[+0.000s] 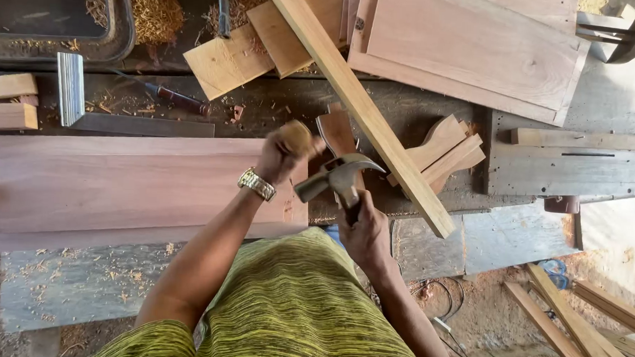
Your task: Chiseling and hammering wood to shape a furniture component.
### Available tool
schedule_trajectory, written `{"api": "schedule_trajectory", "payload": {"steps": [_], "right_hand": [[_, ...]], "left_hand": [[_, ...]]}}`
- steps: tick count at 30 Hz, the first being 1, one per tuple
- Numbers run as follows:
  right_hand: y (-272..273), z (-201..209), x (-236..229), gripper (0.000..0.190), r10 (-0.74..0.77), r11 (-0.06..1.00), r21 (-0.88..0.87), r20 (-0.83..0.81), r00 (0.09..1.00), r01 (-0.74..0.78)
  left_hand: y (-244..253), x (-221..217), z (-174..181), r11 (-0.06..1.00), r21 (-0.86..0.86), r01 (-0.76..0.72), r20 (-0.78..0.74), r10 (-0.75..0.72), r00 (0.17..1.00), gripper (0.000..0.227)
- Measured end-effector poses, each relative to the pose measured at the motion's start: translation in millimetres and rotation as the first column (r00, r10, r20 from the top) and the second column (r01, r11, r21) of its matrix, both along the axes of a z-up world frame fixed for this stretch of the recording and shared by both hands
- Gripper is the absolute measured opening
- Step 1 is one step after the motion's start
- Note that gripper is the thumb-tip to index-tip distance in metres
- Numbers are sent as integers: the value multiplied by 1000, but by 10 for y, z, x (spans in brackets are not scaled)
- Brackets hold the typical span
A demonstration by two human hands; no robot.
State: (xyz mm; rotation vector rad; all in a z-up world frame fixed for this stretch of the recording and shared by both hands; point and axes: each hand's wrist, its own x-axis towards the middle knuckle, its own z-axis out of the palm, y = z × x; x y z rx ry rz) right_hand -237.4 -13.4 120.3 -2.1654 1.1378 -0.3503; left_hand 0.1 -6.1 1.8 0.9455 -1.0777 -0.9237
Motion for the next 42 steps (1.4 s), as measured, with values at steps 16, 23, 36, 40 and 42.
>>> {"api": "schedule_trajectory", "payload": {"steps": [16, 23, 36, 40, 42], "right_hand": [[-8, 12, -179, 19, -256, 966, 58, 54, 965, 253], [-12, 41, -119, 18, -194, 981, 53, 145, 970, 188], [49, -99, -374, 21, -177, 982, -34, 147, 973, 184], [78, -239, -511, 25, -318, 945, 61, -71, 945, 323], [58, -293, -551, 27, -345, 932, 76, -119, 931, 355]], "left_hand": [[23, 102, 558, 910, 410, 69, 121, -129, 984, 31], [40, 45, 460, 923, 370, 104, 40, -128, 991, 25], [-515, 203, -264, 861, 414, -295, 891, -317, 325, 44], [-525, 308, -498, 854, 410, -320, 907, -348, 235, 45], [-495, 423, -380, 855, 392, -339, 918, -340, 205, 37]]}}
